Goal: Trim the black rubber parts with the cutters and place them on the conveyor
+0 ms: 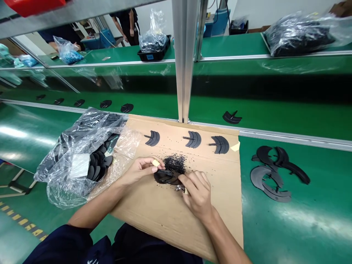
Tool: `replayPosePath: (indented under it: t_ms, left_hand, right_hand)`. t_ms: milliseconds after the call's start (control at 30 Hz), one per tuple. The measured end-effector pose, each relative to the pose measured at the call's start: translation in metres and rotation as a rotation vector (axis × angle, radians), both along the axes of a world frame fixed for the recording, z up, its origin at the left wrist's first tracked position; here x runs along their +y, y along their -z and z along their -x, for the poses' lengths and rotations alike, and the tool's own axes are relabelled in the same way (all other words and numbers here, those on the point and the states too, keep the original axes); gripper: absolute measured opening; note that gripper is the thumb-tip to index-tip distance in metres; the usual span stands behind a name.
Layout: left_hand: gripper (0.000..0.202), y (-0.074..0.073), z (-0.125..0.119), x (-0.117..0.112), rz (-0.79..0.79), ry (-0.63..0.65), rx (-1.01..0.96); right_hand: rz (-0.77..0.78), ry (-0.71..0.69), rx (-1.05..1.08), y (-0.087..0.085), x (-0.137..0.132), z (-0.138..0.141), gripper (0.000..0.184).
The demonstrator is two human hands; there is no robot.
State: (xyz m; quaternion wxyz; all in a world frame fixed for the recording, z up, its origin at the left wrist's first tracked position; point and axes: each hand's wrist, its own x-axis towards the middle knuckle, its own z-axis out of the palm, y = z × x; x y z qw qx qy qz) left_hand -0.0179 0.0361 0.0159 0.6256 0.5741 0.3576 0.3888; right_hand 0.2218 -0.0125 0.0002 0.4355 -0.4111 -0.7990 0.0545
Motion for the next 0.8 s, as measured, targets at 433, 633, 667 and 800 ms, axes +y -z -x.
replayPosePath:
  t_ms: [433, 633, 667, 800]
  left_hand:
    - [0.017, 0.008, 0.0, 0.003, -0.33, -0.104, 0.314]
    - [0.009, 0.011, 0.004, 0.02, -0.587, 0.023, 0.484]
    - [0.01, 0.012, 0.004, 0.022, -0.611, 0.051, 0.495]
    - [0.016, 0.013, 0.007, 0.026, -0.665, 0.111, 0.533]
  right_hand:
    - [-0.024, 0.026, -0.034, 0.0, -0.001, -0.002, 0.036]
    - [-0.063, 0.032, -0.112, -0.001, 0.002, 0.0, 0.036]
    - [-0.067, 0.029, -0.119, 0.0, 0.002, 0.0, 0.036]
    - [-0.088, 0.022, -0.126, 0.001, 0.004, 0.0, 0.035]
